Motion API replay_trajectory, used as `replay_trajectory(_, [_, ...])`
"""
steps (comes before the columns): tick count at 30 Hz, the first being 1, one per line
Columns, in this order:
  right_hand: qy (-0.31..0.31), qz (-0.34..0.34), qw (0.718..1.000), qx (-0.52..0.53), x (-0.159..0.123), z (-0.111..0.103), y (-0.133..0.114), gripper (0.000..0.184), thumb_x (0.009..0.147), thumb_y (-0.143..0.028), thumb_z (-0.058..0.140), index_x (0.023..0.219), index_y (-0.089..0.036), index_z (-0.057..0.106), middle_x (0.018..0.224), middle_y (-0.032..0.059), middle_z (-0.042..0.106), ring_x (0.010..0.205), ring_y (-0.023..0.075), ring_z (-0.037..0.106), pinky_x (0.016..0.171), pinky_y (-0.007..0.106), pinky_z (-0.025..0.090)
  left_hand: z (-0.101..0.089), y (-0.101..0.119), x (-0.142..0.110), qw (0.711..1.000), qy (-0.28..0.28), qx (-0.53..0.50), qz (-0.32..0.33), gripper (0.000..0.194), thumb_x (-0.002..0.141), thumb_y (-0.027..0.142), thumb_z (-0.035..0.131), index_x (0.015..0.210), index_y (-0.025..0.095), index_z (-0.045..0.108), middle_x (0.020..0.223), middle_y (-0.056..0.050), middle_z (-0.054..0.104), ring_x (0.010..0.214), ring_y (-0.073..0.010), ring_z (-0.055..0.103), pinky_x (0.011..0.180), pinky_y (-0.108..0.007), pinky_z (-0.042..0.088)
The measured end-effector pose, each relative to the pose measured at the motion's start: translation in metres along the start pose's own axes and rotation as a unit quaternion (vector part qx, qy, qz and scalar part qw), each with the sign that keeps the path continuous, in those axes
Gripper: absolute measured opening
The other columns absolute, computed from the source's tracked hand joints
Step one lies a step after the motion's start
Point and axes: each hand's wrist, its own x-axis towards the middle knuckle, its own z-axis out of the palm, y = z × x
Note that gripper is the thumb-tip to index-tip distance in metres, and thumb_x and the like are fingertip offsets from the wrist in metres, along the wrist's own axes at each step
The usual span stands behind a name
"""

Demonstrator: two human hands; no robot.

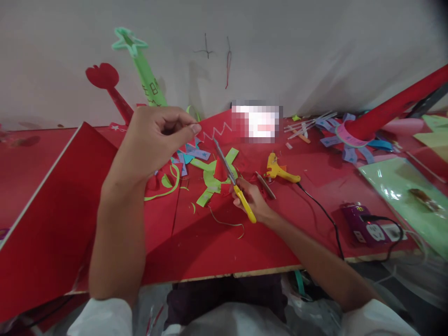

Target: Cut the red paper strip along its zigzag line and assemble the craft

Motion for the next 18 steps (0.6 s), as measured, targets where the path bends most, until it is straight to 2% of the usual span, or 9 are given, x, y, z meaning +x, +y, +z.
replay_trajectory(6, [0.002,0.015,1.0,-0.023,0.002,-0.003,-0.008,0.064,0.073,-0.079,0.081,0.082,-0.025,0.048,0.069,-0.0056,0.045,0.064,0.0136,0.035,0.06,0.029,0.029,-0.011,-0.008,-0.002,0.999,-0.029,0.021,0.023,0.011,0.088,0.027,0.077,0.079,0.022,0.078,0.059,0.003,0.045,0.059,-0.0095,0.038,0.051,-0.03,0.026])
replay_trajectory(13, [-0.001,0.012,1.0,-0.007,0.001,-0.002,-0.005,0.07,0.072,-0.089,0.074,0.082,-0.024,0.048,0.069,-0.0056,0.044,0.063,0.0137,0.035,0.059,0.03,0.028,-0.012,-0.005,-0.002,0.998,-0.051,0.022,0.021,0.009,0.088,0.028,0.075,0.085,0.021,0.08,0.059,0.003,0.049,0.058,-0.0097,0.039,0.051,-0.031,0.027])
replay_trajectory(18, [-0.008,0.008,1.0,-0.002,0.001,-0.003,-0.003,0.068,0.074,-0.087,0.074,0.082,-0.025,0.048,0.069,-0.0054,0.044,0.065,0.0139,0.034,0.06,0.03,0.027,-0.011,-0.006,-0.002,0.999,-0.043,0.023,0.013,0.007,0.087,0.028,0.076,0.083,0.023,0.079,0.058,0.003,0.045,0.058,-0.0099,0.037,0.052,-0.03,0.025])
